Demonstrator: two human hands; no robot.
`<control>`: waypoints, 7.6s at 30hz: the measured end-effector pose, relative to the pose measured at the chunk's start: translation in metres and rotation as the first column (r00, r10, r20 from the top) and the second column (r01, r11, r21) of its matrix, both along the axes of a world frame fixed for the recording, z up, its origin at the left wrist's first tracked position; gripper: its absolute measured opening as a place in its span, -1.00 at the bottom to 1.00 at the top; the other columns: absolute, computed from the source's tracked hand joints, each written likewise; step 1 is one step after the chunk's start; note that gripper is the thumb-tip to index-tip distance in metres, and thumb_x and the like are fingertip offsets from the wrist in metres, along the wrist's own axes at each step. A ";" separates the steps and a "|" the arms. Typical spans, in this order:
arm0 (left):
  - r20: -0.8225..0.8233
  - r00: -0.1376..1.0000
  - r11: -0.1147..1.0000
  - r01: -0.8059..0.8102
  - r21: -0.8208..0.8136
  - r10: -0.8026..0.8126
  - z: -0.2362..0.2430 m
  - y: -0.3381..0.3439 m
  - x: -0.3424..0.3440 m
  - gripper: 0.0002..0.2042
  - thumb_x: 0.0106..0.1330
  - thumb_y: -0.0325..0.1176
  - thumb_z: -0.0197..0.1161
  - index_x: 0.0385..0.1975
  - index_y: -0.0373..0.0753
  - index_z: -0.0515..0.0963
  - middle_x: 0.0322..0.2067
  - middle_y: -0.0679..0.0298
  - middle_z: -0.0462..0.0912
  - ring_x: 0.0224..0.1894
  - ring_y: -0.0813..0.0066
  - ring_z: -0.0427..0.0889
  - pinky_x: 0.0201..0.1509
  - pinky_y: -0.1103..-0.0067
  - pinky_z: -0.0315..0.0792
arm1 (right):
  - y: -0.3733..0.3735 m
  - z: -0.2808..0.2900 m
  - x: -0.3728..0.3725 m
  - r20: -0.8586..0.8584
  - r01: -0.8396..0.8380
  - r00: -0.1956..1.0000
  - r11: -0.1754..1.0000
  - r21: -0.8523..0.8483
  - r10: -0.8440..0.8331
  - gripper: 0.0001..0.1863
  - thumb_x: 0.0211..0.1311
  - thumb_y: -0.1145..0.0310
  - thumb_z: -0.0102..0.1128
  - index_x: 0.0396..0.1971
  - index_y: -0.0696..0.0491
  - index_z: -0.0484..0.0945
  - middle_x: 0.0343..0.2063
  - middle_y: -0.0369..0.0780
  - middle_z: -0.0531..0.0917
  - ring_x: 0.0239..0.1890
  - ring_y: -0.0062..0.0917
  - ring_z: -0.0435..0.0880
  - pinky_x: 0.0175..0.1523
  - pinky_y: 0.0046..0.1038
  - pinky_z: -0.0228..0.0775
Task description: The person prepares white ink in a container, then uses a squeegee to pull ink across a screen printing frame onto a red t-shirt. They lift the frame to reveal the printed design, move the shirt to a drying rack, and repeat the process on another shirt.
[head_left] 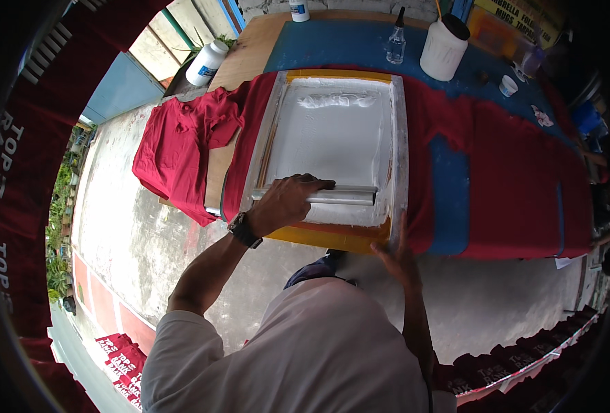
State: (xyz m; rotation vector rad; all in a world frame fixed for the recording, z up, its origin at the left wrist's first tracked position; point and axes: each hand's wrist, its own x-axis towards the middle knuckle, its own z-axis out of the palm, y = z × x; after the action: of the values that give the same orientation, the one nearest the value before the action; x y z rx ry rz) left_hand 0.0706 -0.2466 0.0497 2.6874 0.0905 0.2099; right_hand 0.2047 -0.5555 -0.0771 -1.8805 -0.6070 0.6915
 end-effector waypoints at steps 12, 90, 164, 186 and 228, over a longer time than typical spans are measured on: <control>0.013 0.995 0.992 -0.104 0.065 0.103 -0.046 -0.055 -0.049 -0.46 0.26 -0.62 0.20 0.29 -0.13 0.63 0.00 0.06 0.64 0.05 0.06 0.66 0.20 0.17 0.53 | 0.003 -0.011 0.003 0.051 -0.007 0.999 1.000 0.028 0.005 0.25 0.30 0.28 0.57 0.73 -0.14 -0.25 0.53 0.16 0.35 0.48 0.01 0.49 0.52 -0.09 0.41; -0.137 0.989 0.973 -0.027 0.228 0.060 -0.076 0.240 0.349 -0.29 0.16 -0.63 0.18 0.43 -0.09 0.53 0.18 -0.04 0.73 0.23 -0.07 0.70 0.35 0.08 0.56 | 0.005 0.009 0.009 0.043 0.038 0.998 0.997 -0.072 -0.035 0.30 0.23 0.08 0.64 0.69 0.12 -0.19 0.41 0.16 0.51 0.41 0.03 0.58 0.41 -0.12 0.52; -0.148 0.986 0.984 -0.055 0.170 0.081 -0.021 0.218 0.265 -0.31 0.20 -0.71 0.10 0.38 -0.03 0.60 0.05 -0.02 0.79 0.06 0.05 0.80 0.20 0.21 0.65 | 0.003 0.009 0.011 -0.116 0.027 0.992 0.983 -0.180 -0.049 0.26 0.26 0.17 0.63 0.69 0.15 -0.16 0.32 0.13 0.62 0.24 -0.03 0.74 0.20 -0.18 0.67; -0.020 0.989 0.983 -0.143 0.115 0.147 -0.074 0.058 0.071 -0.41 0.24 -0.67 0.24 0.33 -0.15 0.56 -0.02 0.12 0.66 0.05 0.10 0.65 0.14 0.17 0.50 | 0.003 0.003 0.008 0.008 0.006 1.000 0.999 -0.049 -0.005 0.21 0.34 0.20 0.55 0.72 0.01 -0.22 0.27 0.20 0.64 0.19 0.02 0.76 0.17 -0.14 0.65; -0.063 0.990 0.981 0.133 0.139 -0.126 -0.062 0.012 0.045 -0.45 0.35 -0.63 0.24 0.35 -0.08 0.57 0.02 0.16 0.66 0.11 0.24 0.65 0.18 0.28 0.42 | 0.004 0.015 0.008 -0.109 -0.002 0.994 0.993 -0.117 -0.011 0.25 0.30 0.32 0.51 0.72 0.00 -0.32 0.36 0.13 0.58 0.32 -0.05 0.68 0.36 -0.14 0.57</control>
State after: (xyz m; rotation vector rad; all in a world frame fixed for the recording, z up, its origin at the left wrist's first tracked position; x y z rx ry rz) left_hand 0.1159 -0.2348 -0.0126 2.8296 -0.0866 0.1075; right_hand 0.2130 -0.5519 -0.0624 -1.9362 -0.5013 0.8376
